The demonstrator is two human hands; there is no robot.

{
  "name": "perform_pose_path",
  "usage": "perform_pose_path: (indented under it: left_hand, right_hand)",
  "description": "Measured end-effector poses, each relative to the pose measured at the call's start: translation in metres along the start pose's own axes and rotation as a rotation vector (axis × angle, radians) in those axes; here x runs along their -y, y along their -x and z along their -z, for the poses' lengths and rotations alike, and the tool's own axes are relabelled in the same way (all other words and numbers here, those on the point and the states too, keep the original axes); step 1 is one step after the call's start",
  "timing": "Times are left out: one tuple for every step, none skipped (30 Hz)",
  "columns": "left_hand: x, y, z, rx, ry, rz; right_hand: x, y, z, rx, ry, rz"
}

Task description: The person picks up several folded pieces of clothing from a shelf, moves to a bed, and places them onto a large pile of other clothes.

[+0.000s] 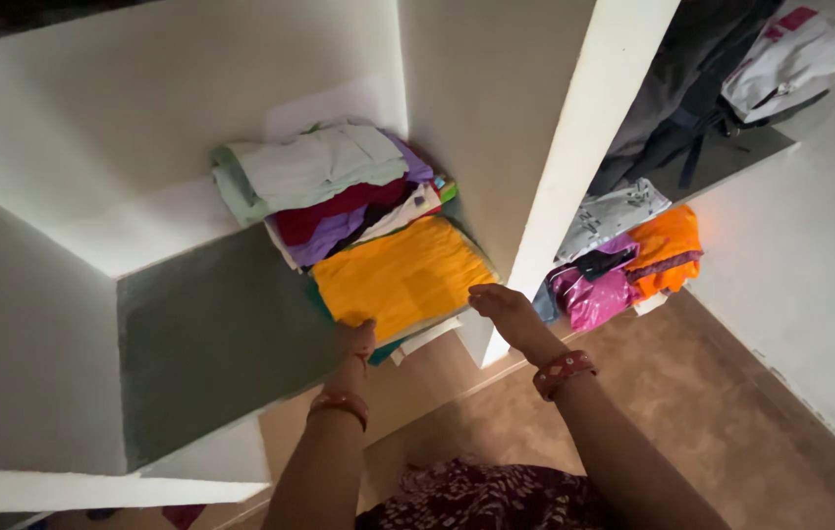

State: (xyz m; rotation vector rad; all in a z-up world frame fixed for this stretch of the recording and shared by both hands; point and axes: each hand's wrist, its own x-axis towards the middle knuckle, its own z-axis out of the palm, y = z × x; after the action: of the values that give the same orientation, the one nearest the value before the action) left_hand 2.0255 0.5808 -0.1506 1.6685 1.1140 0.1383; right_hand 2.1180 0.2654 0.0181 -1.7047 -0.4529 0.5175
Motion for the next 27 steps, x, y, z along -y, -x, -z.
perform_pose_path:
  left_hand:
    - [-0.002, -0.003, 0.000, 0.037, -0.158, 0.065]
    - [-0.004, -0.003, -0.001, 0.036, -0.154, 0.067]
    - [-0.007, -0.003, -0.001, 0.006, -0.082, 0.078]
    - [-0.011, 0.000, 0.001, -0.025, -0.010, 0.089]
    - [-0.013, 0.006, 0.000, -0.052, 0.062, 0.105]
    - [-0.016, 0.018, 0.000, -0.075, 0.081, 0.104]
    - [-0.025, 0.030, 0.003, -0.110, 0.072, 0.105]
    - [-0.036, 0.046, 0.005, -0.143, 0.040, 0.117]
    - [-0.047, 0.065, 0.011, -0.182, 0.003, 0.138]
    - [-0.062, 0.080, 0.015, -0.215, -0.028, 0.159]
    - [-0.074, 0.093, 0.018, -0.234, -0.062, 0.183]
    - [-0.083, 0.101, 0.021, -0.242, -0.090, 0.197]
    - [-0.087, 0.105, 0.026, -0.231, -0.170, 0.211]
    - [-0.086, 0.103, 0.029, -0.240, -0.166, 0.216]
    - [-0.080, 0.099, 0.029, -0.281, -0.120, 0.158]
    - [-0.074, 0.089, 0.025, -0.315, -0.094, 0.079]
    - [-0.066, 0.081, 0.021, -0.347, -0.065, -0.015]
    - [-0.061, 0.072, 0.013, -0.403, -0.040, -0.161]
    - [-0.060, 0.063, 0.005, -0.451, -0.015, -0.311]
    - [-0.063, 0.058, -0.002, -0.494, 0.011, -0.456]
    - [-0.070, 0.058, -0.008, -0.497, 0.033, -0.547]
    - [-0.080, 0.064, -0.012, -0.499, 0.054, -0.635]
    - [-0.092, 0.076, -0.017, -0.475, 0.068, -0.685]
    - [-0.104, 0.095, -0.021, -0.383, 0.115, -0.706]
    - [-0.118, 0.115, -0.021, -0.292, 0.158, -0.730]
    - [-0.132, 0.139, -0.024, -0.284, 0.100, -0.742]
    - [-0.146, 0.162, -0.025, -0.276, 0.041, -0.755]
  right_hand:
    - [-0.002, -0.004, 0.006, 0.020, -0.052, 0.025]
    - [-0.002, -0.007, 0.012, 0.041, -0.105, 0.050]
    - [-0.002, -0.009, 0.018, 0.040, -0.103, 0.050]
    - [-0.002, -0.008, 0.026, 0.025, -0.058, -0.029]
    - [-0.002, -0.006, 0.033, 0.009, -0.010, -0.112]
    - [-0.003, -0.006, 0.038, 0.008, -0.006, -0.117]
    - [-0.003, -0.008, 0.041, 0.005, -0.025, -0.117]
    - [-0.004, -0.009, 0.043, 0.002, -0.045, -0.118]
    - [-0.006, -0.012, 0.043, 0.010, -0.044, -0.117]
    - [-0.009, -0.015, 0.043, 0.020, -0.051, -0.120]
    - [-0.013, -0.019, 0.043, 0.032, -0.057, -0.122]
    - [-0.017, -0.022, 0.040, 0.042, -0.055, -0.121]
    - [-0.020, -0.026, 0.035, 0.082, -0.082, -0.103]
    - [-0.021, -0.030, 0.029, 0.122, -0.110, -0.086]
    - [-0.020, -0.032, 0.025, 0.133, -0.108, -0.086]
    - [-0.015, -0.032, 0.021, 0.172, -0.050, 0.033]
    - [-0.008, -0.029, 0.016, 0.212, 0.007, 0.150]
    - [0.002, -0.026, 0.011, 0.225, 0.007, 0.148]
    - [0.014, -0.026, 0.004, 0.174, 0.039, -0.052]
    - [0.026, -0.025, -0.001, 0.121, 0.072, -0.251]
    - [0.037, -0.029, -0.008, 0.134, 0.075, -0.247]
    - [0.047, -0.035, -0.016, 0.172, -0.015, -0.205]
    - [0.054, -0.036, -0.019, 0.205, -0.102, -0.168]
    - [0.061, -0.035, -0.021, 0.213, -0.095, -0.169]
    - [0.069, -0.036, -0.025, 0.189, -0.041, -0.153]
    - [0.076, -0.037, -0.028, 0.165, 0.012, -0.135]
    - [0.082, -0.039, -0.030, 0.171, 0.012, -0.133]
